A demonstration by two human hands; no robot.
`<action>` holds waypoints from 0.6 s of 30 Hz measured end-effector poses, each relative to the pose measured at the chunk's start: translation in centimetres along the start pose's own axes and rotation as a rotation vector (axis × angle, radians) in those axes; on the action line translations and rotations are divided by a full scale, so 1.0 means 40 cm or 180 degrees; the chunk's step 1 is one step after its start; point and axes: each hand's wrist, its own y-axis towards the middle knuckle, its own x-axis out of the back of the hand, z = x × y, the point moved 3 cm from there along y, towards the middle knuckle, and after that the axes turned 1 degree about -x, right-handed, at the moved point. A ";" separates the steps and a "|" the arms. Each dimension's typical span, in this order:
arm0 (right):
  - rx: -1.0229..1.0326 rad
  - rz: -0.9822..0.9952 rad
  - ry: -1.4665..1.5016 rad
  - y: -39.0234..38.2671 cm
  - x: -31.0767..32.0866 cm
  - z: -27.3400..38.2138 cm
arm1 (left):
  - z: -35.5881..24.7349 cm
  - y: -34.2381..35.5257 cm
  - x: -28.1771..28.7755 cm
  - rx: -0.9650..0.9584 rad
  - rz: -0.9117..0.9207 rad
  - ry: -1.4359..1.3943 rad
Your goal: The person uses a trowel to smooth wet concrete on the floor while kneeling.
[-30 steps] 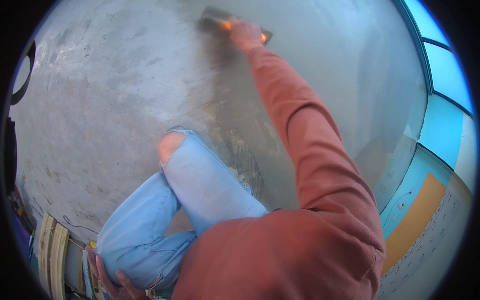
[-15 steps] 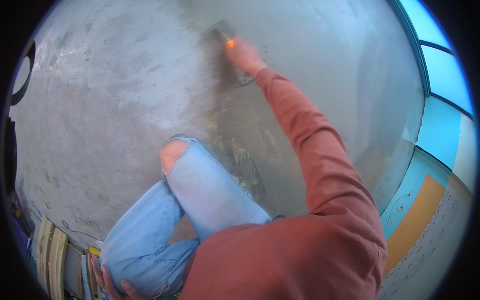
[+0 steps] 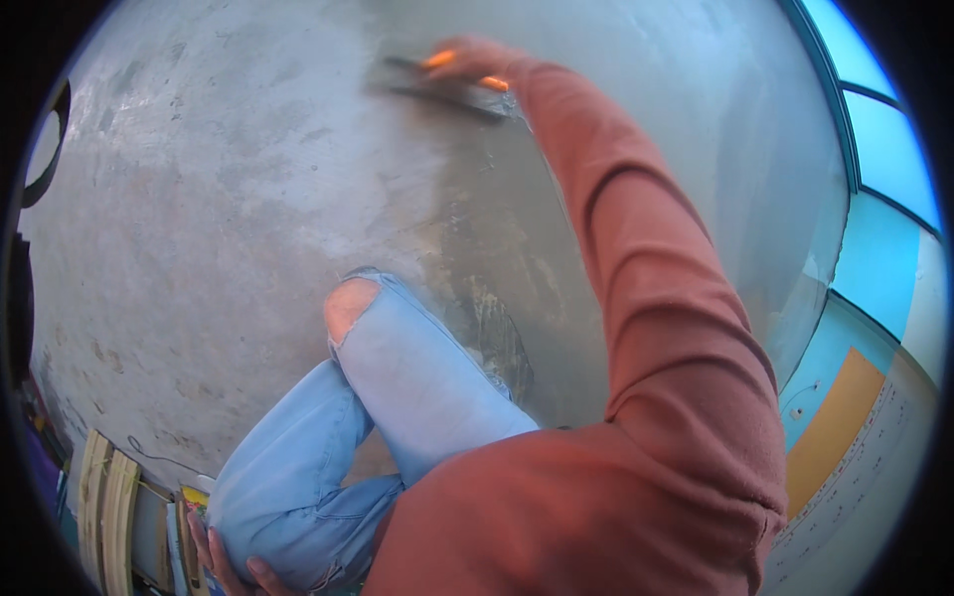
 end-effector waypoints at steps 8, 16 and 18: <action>0.0190 0.0605 -0.0056 -0.451 -0.167 0.116 | -0.081 0.021 -0.018 -0.0237 -0.0313 -0.0214; -0.0192 0.0767 -0.0021 -0.932 -0.330 0.162 | -0.067 -0.104 -0.032 -0.0083 -0.0211 -0.0209; -0.0627 0.1039 -0.0062 -1.072 -0.367 0.174 | -0.087 -0.126 -0.035 -0.0133 -0.0250 -0.0136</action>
